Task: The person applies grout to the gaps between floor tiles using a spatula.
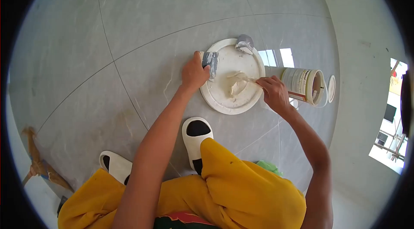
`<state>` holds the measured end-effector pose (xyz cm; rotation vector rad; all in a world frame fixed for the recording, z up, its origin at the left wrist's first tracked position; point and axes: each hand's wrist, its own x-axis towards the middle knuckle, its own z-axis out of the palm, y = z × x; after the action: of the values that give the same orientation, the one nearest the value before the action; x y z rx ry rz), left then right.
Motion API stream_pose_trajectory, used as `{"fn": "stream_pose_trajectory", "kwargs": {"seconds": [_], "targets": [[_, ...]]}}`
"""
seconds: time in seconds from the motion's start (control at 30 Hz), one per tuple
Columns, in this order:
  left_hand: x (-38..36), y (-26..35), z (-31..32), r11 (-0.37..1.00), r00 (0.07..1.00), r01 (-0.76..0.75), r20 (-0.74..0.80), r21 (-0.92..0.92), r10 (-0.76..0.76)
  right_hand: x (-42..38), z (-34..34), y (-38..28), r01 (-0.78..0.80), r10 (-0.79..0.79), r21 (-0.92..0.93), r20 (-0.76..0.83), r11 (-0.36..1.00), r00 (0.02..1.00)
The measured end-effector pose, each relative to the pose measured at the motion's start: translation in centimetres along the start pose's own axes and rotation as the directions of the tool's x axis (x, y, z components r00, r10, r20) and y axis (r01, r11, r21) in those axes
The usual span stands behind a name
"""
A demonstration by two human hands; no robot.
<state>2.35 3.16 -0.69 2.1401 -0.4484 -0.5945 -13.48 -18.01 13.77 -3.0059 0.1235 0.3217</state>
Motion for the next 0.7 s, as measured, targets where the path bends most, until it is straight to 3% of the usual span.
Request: {"fn": "stream_pose_trajectory", "kwargs": {"seconds": [0.03, 0.07, 0.1, 0.13, 0.2, 0.23, 0.33, 0.4, 0.47, 0.5, 0.53, 0.57, 0.6, 0.63, 0.7], "targets": [[0.2, -0.1, -0.1, 1.0, 1.0, -0.006, -0.009, 0.004, 0.006, -1.4, 1.0, 0.1, -0.302, 0.296, 0.162, 0.061, 0.94, 0.953], [0.3, -0.2, -0.2, 1.0, 1.0, -0.009, -0.017, 0.012, 0.009, -2.7, 2.4, 0.0, -0.571, 0.547, 0.299, 0.169, 0.765, 0.82], [0.3, -0.2, -0.2, 1.0, 1.0, -0.012, -0.016, 0.017, 0.012, -4.0, 4.1, -0.2, -0.663, 0.643, 0.587, 0.291, 0.465, 0.709], [0.1, -0.1, 0.0, 1.0, 1.0, -0.008, -0.011, 0.016, 0.008, -5.3, 5.8, -0.8, -0.655, 0.664, 0.752, 0.452, 0.076, 0.596], [0.2, -0.1, -0.2, 0.999, 1.0, -0.018, -0.014, 0.03, 0.019, -6.1, 8.9, -3.2, -0.556, 0.576, 0.717, 0.684, -0.42, 0.448], [0.2, -0.1, -0.3, 0.999, 0.999, -0.028, -0.015, 0.037, 0.028, -5.6, 10.4, -4.3, -0.484, 0.552, 0.691, 0.721, -0.536, 0.418], [0.4, -0.2, -0.3, 0.997, 0.999, -0.039, -0.01, 0.06, 0.04, -2.7, 12.8, -1.9, -0.37, 0.515, 0.755, 0.645, -0.541, 0.564], [0.4, -0.1, -0.3, 0.997, 0.999, -0.039, -0.007, 0.062, 0.04, 0.1, 9.3, -0.8, -0.477, 0.56, 0.8, 0.597, -0.364, 0.574], [0.4, 0.1, -0.4, 0.998, 0.999, -0.033, -0.02, 0.053, 0.034, 2.0, 6.8, 0.5, -0.647, 0.622, 0.703, 0.374, 0.293, 0.688], [0.5, 0.1, -0.4, 0.998, 0.999, -0.029, -0.031, 0.055, 0.03, 2.4, 6.0, -0.4, -0.539, 0.593, 0.386, -0.028, 0.749, 0.805], [0.4, 0.1, -0.3, 0.998, 0.999, -0.023, -0.04, 0.058, 0.026, 2.5, 6.4, -1.4, -0.348, 0.382, 0.225, -0.127, 0.91, 0.916], [0.3, 0.1, -0.3, 0.998, 0.999, -0.02, -0.047, 0.061, 0.023, 2.1, 6.9, -2.6, -0.134, 0.139, 0.041, -0.182, 0.99, 0.973], [0.2, 0.2, -0.2, 0.998, 0.999, -0.015, -0.038, 0.06, 0.018, 1.4, 7.2, -3.4, 0.083, -0.112, -0.153, -0.192, 0.985, 0.975], [0.3, 0.2, -0.2, 0.998, 0.999, -0.012, -0.034, 0.059, 0.014, 0.9, 7.4, -3.9, 0.163, -0.17, -0.162, -0.035, 0.973, 0.985], [0.2, 0.1, -0.2, 0.998, 0.999, -0.003, -0.038, 0.055, 0.005, 2.3, 5.1, -2.1, 0.069, -0.07, -0.06, -0.009, 0.996, 0.998]]}}
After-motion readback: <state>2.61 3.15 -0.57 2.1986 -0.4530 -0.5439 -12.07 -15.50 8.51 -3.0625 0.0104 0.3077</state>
